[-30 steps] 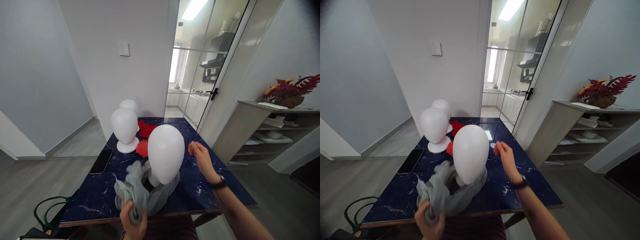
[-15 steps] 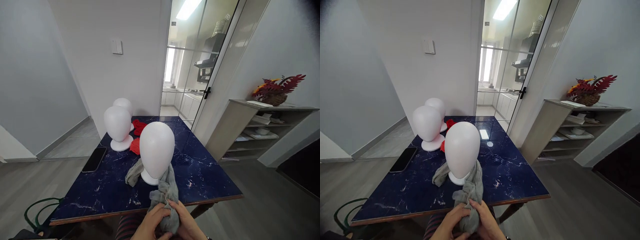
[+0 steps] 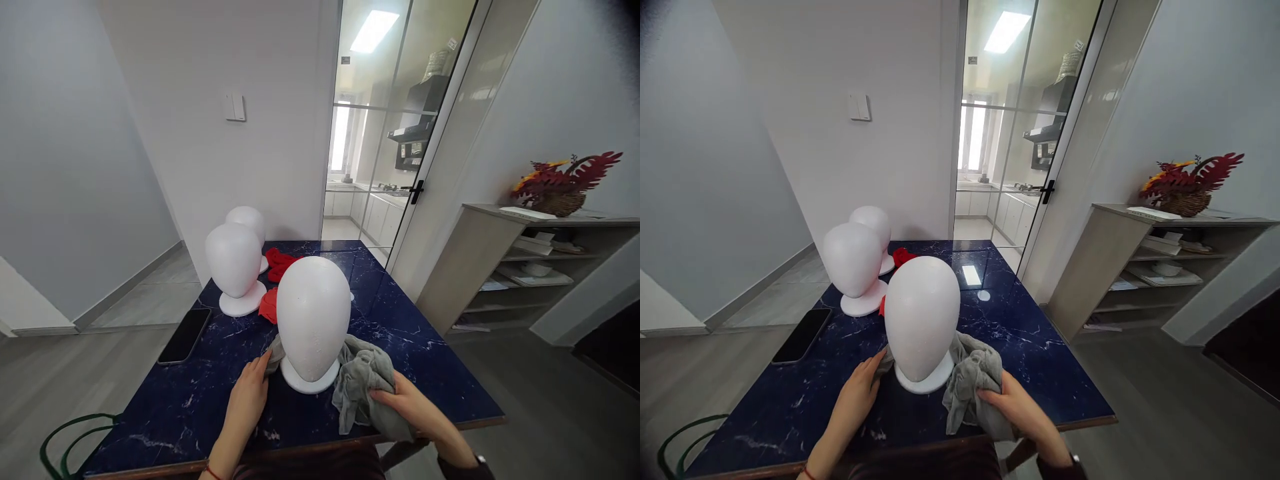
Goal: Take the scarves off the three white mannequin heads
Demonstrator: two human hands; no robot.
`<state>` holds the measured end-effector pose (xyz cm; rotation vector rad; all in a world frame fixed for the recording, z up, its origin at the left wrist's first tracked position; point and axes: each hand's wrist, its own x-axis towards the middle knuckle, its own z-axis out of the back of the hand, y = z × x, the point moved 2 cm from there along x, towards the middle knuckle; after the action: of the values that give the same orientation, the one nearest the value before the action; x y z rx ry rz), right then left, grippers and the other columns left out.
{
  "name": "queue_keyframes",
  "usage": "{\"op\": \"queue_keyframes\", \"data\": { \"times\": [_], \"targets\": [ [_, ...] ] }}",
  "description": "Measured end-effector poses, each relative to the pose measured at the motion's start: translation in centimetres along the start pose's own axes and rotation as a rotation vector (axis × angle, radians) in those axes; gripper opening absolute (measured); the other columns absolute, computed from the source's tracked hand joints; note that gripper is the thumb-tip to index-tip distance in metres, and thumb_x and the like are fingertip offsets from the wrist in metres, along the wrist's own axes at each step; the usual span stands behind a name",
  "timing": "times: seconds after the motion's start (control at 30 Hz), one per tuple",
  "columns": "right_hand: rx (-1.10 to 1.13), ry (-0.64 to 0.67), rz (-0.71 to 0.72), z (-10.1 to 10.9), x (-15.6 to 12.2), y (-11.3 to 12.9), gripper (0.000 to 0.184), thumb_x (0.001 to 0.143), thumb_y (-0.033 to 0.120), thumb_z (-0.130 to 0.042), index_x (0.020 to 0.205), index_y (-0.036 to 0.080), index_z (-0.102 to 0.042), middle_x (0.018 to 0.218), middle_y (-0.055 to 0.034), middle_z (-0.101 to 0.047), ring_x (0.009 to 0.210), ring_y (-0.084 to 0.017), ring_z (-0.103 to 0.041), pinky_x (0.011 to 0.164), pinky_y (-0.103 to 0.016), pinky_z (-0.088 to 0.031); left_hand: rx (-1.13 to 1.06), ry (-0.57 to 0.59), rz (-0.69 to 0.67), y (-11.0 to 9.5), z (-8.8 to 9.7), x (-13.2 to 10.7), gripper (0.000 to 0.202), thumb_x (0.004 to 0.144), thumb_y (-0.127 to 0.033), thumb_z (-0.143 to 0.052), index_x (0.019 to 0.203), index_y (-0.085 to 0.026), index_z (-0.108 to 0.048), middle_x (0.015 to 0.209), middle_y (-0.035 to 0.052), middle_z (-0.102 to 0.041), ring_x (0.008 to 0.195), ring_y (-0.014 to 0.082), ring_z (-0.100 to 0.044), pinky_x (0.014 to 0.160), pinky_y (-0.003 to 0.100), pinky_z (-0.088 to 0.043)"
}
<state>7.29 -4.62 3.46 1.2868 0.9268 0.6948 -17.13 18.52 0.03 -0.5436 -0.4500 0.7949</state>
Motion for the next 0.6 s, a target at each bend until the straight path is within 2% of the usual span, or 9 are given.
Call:
{"op": "queue_keyframes", "data": {
  "times": [0.07, 0.13, 0.23, 0.3, 0.37, 0.43, 0.5, 0.6],
  "targets": [
    [-0.233, 0.103, 0.104, 2.1, 1.3, 1.7, 0.038, 0.059, 0.015, -0.069, 0.097, 0.021, -0.072, 0.101, -0.0061, -0.071, 0.102, -0.029, -0.062, 0.098, -0.044, -0.042, -0.072, -0.017, 0.053, 0.4, 0.8, 0.7, 0.051, 0.076, -0.013, -0.041, 0.124, -0.018, -0.058, 0.119, 0.0097, -0.065, 0.110, 0.0244, -0.060, 0.098, 0.042, -0.045],
    [-0.393, 0.118, 0.167, 4.3, 3.3, 3.6, 0.041, 0.057, 0.011, -0.064, 0.096, 0.022, -0.072, 0.100, -0.0054, -0.072, 0.098, -0.028, -0.063, 0.095, -0.042, -0.044, -0.199, -0.072, 0.102, 0.8, 1.9, 1.4, 0.044, 0.076, -0.019, -0.045, 0.118, -0.020, -0.061, 0.114, 0.0080, -0.068, 0.104, 0.0247, -0.063, 0.094, 0.040, -0.047],
    [-0.546, -0.033, 0.206, 6.9, 7.7, 6.7, 0.036, 0.058, 0.014, -0.062, 0.092, 0.021, -0.070, 0.095, -0.0060, -0.072, 0.090, -0.027, -0.064, 0.087, -0.038, -0.047, -0.474, -0.174, 0.199, 1.2, 3.7, 2.5, 0.036, 0.074, -0.029, -0.054, 0.107, -0.020, -0.065, 0.102, 0.0070, -0.071, 0.094, 0.0254, -0.066, 0.086, 0.039, -0.050],
    [-0.565, -0.186, 0.249, 7.4, 11.1, 9.0, 0.028, 0.060, 0.020, -0.063, 0.088, 0.020, -0.067, 0.090, -0.0063, -0.070, 0.086, -0.025, -0.063, 0.082, -0.036, -0.048, -0.741, -0.202, 0.292, 1.2, 4.4, 3.4, 0.038, 0.072, -0.033, -0.060, 0.106, -0.018, -0.064, 0.100, 0.0082, -0.071, 0.090, 0.0242, -0.066, 0.082, 0.037, -0.052],
    [-0.474, -0.311, 0.265, 6.7, 14.3, 11.5, 0.027, 0.064, 0.024, -0.060, 0.090, 0.019, -0.063, 0.087, -0.0062, -0.069, 0.081, -0.022, -0.062, 0.076, -0.034, -0.049, -1.022, -0.204, 0.372, 0.5, 4.8, 4.3, 0.041, 0.071, -0.033, -0.064, 0.108, -0.016, -0.062, 0.102, 0.0091, -0.071, 0.089, 0.0213, -0.067, 0.079, 0.032, -0.053],
    [-0.334, -0.370, 0.291, 5.2, 17.2, 14.0, 0.024, 0.066, 0.026, -0.057, 0.088, 0.017, -0.060, 0.087, -0.0065, -0.067, 0.079, -0.020, -0.060, 0.071, -0.032, -0.049, -1.213, -0.231, 0.395, -0.6, 5.3, 5.2, 0.041, 0.069, -0.030, -0.068, 0.108, -0.016, -0.063, 0.106, 0.0090, -0.070, 0.092, 0.0189, -0.066, 0.081, 0.029, -0.052],
    [-0.224, -0.385, 0.361, 3.1, 19.5, 16.8, 0.024, 0.066, 0.026, -0.057, 0.088, 0.016, -0.058, 0.088, -0.0066, -0.066, 0.079, -0.019, -0.060, 0.071, -0.030, -0.048, -1.285, -0.294, 0.357, -2.0, 5.9, 5.7, 0.040, 0.069, -0.028, -0.070, 0.107, -0.017, -0.064, 0.109, 0.0087, -0.069, 0.098, 0.0185, -0.065, 0.087, 0.029, -0.050],
    [-0.186, -0.351, 0.482, -0.4, 21.5, 21.2, 0.027, 0.068, 0.027, -0.055, 0.093, 0.017, -0.058, 0.093, -0.0041, -0.065, 0.085, -0.017, -0.059, 0.077, -0.029, -0.048, -1.229, -0.407, 0.245, -4.1, 7.1, 5.4, 0.044, 0.072, -0.032, -0.070, 0.113, -0.019, -0.062, 0.114, 0.0071, -0.067, 0.108, 0.0193, -0.061, 0.097, 0.032, -0.046]
  ]
}}
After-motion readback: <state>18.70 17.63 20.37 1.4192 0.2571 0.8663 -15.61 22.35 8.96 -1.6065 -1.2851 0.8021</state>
